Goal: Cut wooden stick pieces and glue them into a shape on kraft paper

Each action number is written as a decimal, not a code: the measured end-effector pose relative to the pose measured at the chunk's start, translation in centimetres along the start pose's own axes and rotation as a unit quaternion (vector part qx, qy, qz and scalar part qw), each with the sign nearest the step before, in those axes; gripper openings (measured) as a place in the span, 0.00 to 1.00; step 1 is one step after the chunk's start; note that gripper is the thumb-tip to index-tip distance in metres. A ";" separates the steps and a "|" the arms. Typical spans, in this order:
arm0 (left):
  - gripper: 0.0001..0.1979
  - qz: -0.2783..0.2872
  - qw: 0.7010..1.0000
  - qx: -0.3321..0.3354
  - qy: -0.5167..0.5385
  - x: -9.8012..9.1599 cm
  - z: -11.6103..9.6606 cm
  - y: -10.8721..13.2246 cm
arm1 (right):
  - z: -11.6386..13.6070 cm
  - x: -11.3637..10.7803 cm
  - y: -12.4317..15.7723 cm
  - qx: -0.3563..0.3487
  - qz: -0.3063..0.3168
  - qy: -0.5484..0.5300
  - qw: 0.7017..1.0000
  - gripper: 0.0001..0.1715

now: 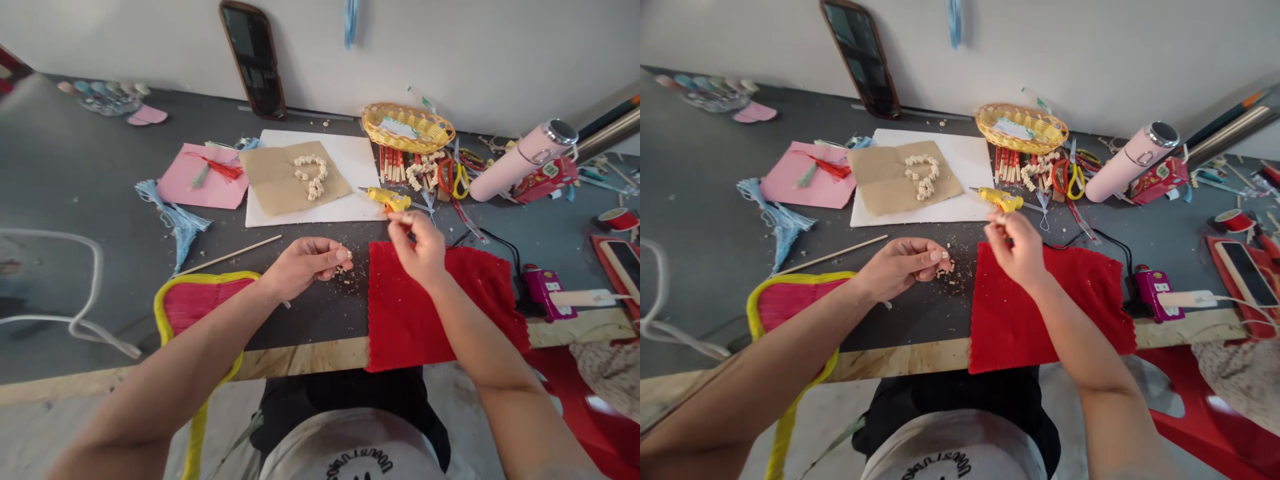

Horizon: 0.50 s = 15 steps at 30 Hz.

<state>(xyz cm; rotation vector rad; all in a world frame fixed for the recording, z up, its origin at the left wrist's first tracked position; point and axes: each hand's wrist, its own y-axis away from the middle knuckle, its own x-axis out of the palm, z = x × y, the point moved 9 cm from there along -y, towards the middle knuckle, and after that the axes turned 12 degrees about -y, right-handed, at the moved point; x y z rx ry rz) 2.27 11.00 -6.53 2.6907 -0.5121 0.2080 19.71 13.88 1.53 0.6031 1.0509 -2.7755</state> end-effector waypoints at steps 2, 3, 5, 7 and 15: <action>0.16 -0.006 1.000 0.005 0.018 -0.2 -0.1 0.0 | -3.0 -2.1 -0.4 0.075 -0.044 0.041 0.995 0.11; 0.16 -0.010 1.000 0.008 0.026 -0.4 -0.1 -0.1 | -4.5 -2.6 -0.5 0.114 -0.036 0.062 0.991 0.15; 0.15 -0.016 0.999 0.013 0.038 -0.6 -0.2 -0.1 | -6.9 -2.9 -0.3 0.181 -0.005 0.109 0.977 0.24; 0.15 -0.020 0.999 0.015 0.044 -0.7 -0.3 -0.1 | -8.5 -2.5 0.1 0.235 0.039 0.139 0.961 0.29; 0.16 -0.014 0.999 0.009 0.051 -0.7 -0.2 -0.2 | -9.3 -1.6 0.8 0.314 0.085 0.165 0.931 0.24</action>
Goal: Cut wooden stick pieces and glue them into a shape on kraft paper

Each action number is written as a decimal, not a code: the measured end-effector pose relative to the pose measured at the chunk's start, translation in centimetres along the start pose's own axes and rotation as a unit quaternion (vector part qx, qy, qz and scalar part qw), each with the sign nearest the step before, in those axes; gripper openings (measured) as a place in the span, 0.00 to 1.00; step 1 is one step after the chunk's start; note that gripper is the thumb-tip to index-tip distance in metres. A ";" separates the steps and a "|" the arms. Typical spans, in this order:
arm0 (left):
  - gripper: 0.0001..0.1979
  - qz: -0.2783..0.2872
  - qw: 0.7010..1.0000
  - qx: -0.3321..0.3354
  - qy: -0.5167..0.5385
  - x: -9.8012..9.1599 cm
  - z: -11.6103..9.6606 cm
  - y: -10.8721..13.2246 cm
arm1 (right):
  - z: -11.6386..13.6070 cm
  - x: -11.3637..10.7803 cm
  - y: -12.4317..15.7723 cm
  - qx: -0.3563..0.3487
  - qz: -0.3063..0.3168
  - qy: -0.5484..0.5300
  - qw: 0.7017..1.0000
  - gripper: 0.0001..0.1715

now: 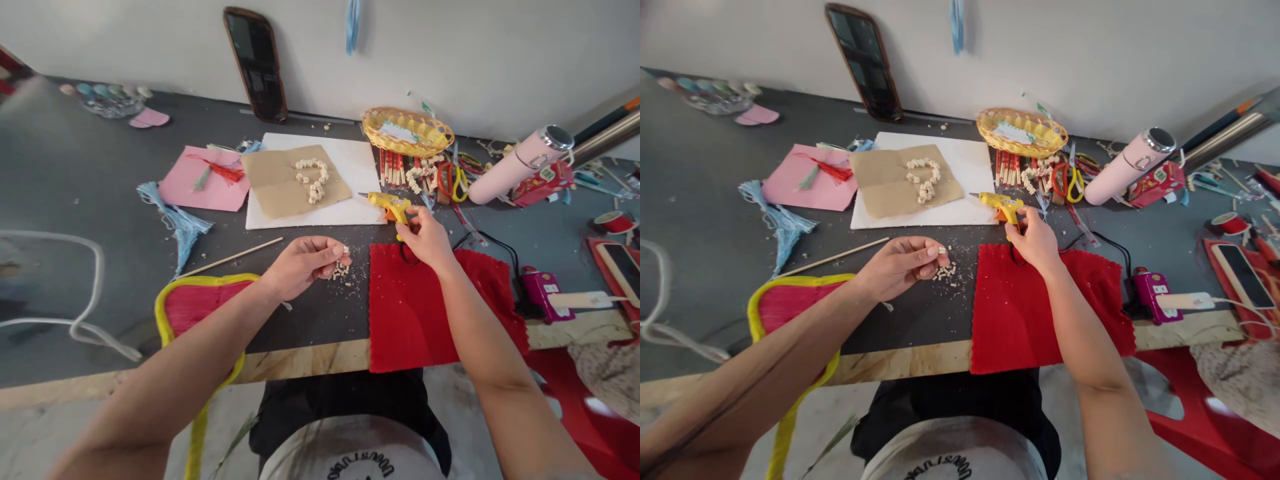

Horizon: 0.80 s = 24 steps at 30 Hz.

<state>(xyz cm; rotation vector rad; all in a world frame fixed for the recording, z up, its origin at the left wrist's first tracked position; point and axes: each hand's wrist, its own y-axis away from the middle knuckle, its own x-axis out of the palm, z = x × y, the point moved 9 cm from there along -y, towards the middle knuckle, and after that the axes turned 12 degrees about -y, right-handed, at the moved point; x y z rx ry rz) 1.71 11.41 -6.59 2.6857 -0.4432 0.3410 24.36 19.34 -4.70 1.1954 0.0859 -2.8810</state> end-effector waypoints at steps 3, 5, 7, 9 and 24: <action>0.16 0.000 1.000 0.001 0.000 0.0 0.0 0.0 | -1.0 -0.3 -0.2 0.024 -0.021 -0.025 0.999 0.22; 0.16 0.001 1.000 0.003 -0.001 0.0 0.0 0.0 | -1.5 -0.6 -0.4 0.029 -0.044 -0.057 0.997 0.22; 0.16 0.001 1.000 0.006 -0.001 0.0 -0.1 0.0 | -1.8 -0.9 -0.5 0.024 -0.067 -0.116 0.991 0.22; 0.16 0.001 1.000 0.009 0.003 -0.1 -0.1 0.0 | -1.7 -1.5 -0.6 0.005 -0.101 -0.187 0.977 0.21; 0.13 0.005 0.999 0.031 0.042 -0.7 -0.3 -0.2 | 3.4 1.3 1.4 -0.082 0.069 -0.505 0.856 0.20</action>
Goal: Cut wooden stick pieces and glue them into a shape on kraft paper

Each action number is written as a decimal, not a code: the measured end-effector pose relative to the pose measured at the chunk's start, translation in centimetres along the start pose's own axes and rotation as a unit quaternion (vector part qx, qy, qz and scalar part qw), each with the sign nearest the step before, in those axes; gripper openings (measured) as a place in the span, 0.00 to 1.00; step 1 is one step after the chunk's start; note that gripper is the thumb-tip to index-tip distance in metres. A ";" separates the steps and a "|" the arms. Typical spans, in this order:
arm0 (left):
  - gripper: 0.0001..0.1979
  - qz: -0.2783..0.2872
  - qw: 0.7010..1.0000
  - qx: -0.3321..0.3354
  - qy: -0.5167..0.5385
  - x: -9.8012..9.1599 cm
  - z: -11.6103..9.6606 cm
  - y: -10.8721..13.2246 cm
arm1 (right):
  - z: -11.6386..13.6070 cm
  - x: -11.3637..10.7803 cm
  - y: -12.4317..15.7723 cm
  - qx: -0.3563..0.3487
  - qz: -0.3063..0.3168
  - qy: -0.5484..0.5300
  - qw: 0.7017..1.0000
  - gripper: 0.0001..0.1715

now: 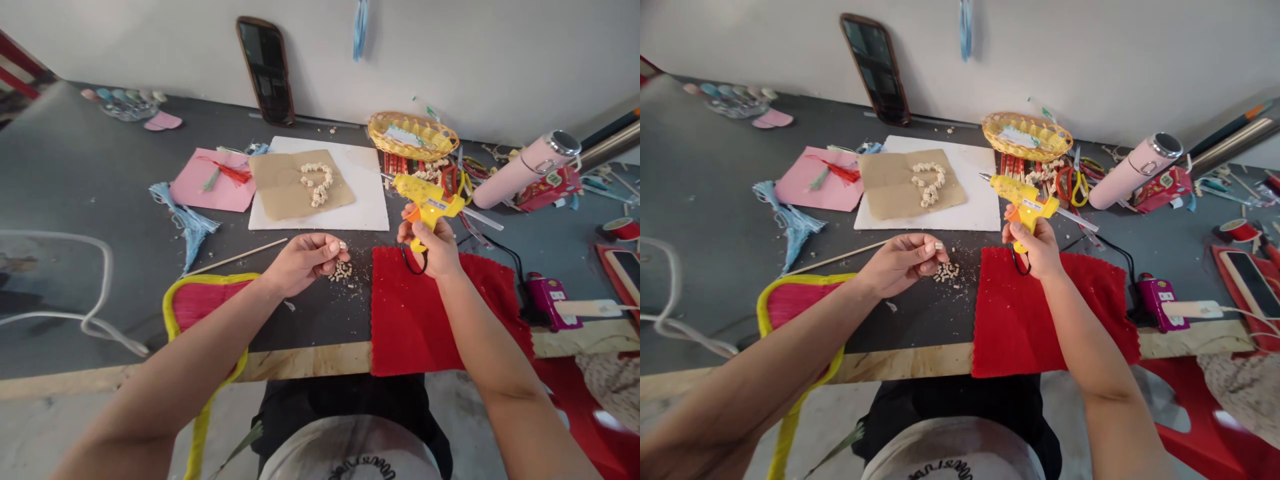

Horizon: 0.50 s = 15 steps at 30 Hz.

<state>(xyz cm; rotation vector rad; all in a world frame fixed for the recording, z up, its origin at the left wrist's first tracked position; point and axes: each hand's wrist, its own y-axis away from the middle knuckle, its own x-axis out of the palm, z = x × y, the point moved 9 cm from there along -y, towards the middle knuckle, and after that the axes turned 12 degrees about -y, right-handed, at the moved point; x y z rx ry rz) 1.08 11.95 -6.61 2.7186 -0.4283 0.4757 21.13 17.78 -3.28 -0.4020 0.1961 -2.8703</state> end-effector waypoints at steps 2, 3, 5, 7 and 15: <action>0.13 -0.007 1.000 0.007 0.010 -0.3 -0.3 -0.1 | 0.2 0.4 0.1 -0.001 0.014 -0.008 1.000 0.22; 0.13 -0.013 1.000 0.012 0.016 -0.5 -0.5 -0.1 | 0.2 0.6 0.3 0.004 0.022 -0.017 1.000 0.23; 0.13 -0.029 0.999 0.024 0.029 -1.0 -0.9 -0.2 | 0.1 1.3 0.6 0.020 0.047 -0.023 0.998 0.24; 0.12 -0.046 0.997 0.038 0.040 -1.6 -1.4 -0.3 | -0.3 2.2 1.0 0.040 0.084 -0.013 0.996 0.23; 0.11 -0.068 0.995 0.053 0.043 -2.4 -1.9 -0.4 | -0.6 4.9 2.5 0.050 0.182 0.045 0.981 0.25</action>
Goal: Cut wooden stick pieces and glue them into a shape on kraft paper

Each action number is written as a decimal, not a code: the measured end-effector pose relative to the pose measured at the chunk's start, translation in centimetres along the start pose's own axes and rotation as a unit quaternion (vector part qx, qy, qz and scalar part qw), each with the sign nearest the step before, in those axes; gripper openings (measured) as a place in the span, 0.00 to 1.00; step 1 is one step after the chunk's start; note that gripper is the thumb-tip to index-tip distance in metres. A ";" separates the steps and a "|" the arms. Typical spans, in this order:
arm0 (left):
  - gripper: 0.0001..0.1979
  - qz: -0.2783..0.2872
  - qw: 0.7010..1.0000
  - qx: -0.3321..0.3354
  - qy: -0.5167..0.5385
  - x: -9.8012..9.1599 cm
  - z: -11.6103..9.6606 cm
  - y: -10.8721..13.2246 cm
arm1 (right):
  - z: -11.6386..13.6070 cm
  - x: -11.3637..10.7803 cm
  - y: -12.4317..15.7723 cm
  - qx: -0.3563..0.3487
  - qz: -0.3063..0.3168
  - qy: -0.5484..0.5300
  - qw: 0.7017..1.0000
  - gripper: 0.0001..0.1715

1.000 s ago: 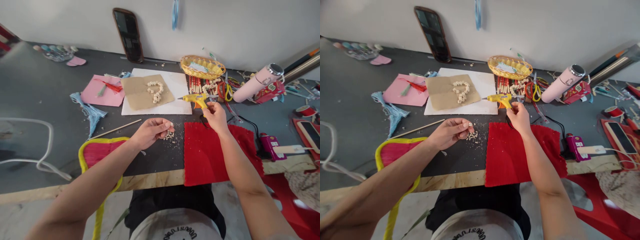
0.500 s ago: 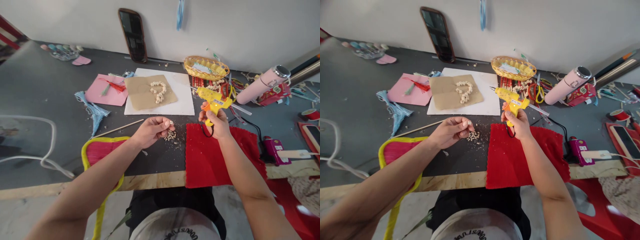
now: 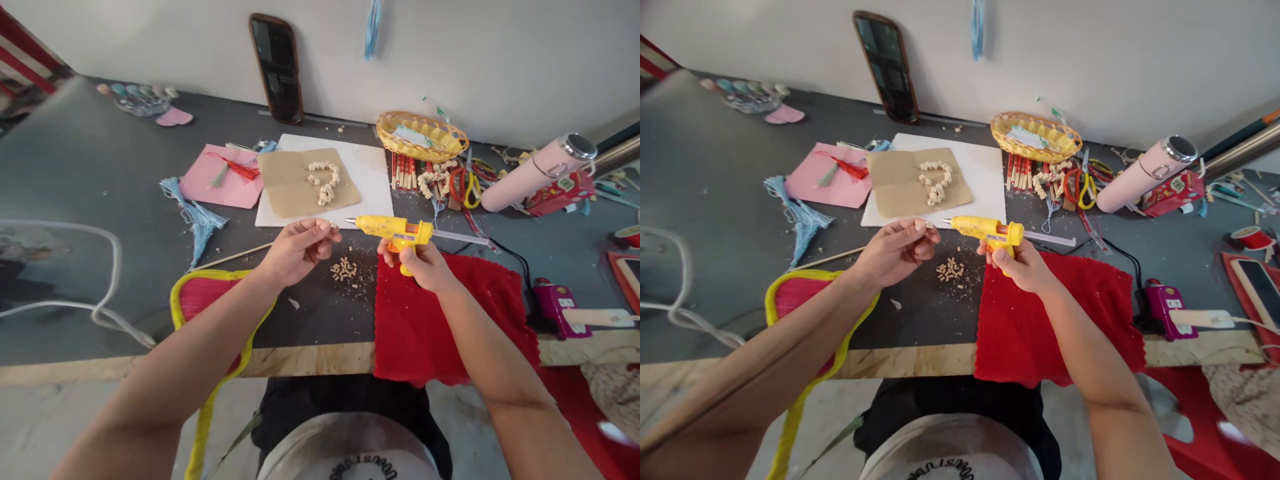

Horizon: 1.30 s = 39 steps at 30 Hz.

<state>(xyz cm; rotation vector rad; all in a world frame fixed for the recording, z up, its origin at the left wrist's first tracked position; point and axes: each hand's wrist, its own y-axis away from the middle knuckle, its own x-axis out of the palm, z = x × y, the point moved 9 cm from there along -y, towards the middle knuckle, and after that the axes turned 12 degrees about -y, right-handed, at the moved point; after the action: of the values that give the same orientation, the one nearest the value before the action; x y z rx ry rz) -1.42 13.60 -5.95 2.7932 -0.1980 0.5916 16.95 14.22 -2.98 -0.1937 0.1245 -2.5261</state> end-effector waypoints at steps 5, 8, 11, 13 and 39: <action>0.11 0.007 1.000 0.001 -0.006 0.2 0.2 0.0 | 0.0 0.4 0.2 0.002 0.029 0.000 1.000 0.26; 0.11 0.006 1.000 -0.003 -0.009 0.2 0.3 -0.1 | -0.2 0.5 0.3 0.008 0.035 0.008 0.999 0.26; 0.12 0.006 1.000 -0.009 -0.006 0.2 0.4 0.0 | -0.1 0.5 0.2 0.005 0.035 0.004 0.999 0.23; 0.12 0.007 1.000 -0.014 -0.005 0.2 0.5 0.0 | 0.0 0.6 0.2 0.006 0.035 0.002 0.999 0.23; 0.12 0.023 0.999 -0.022 0.007 0.5 0.7 0.1 | -0.1 -0.1 0.3 0.024 0.010 0.094 0.995 0.27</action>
<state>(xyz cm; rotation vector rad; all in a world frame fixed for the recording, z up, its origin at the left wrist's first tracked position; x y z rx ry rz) -0.70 13.26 -6.28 2.7469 -0.2693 0.6106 17.20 14.04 -3.18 0.0651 0.1401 -2.5214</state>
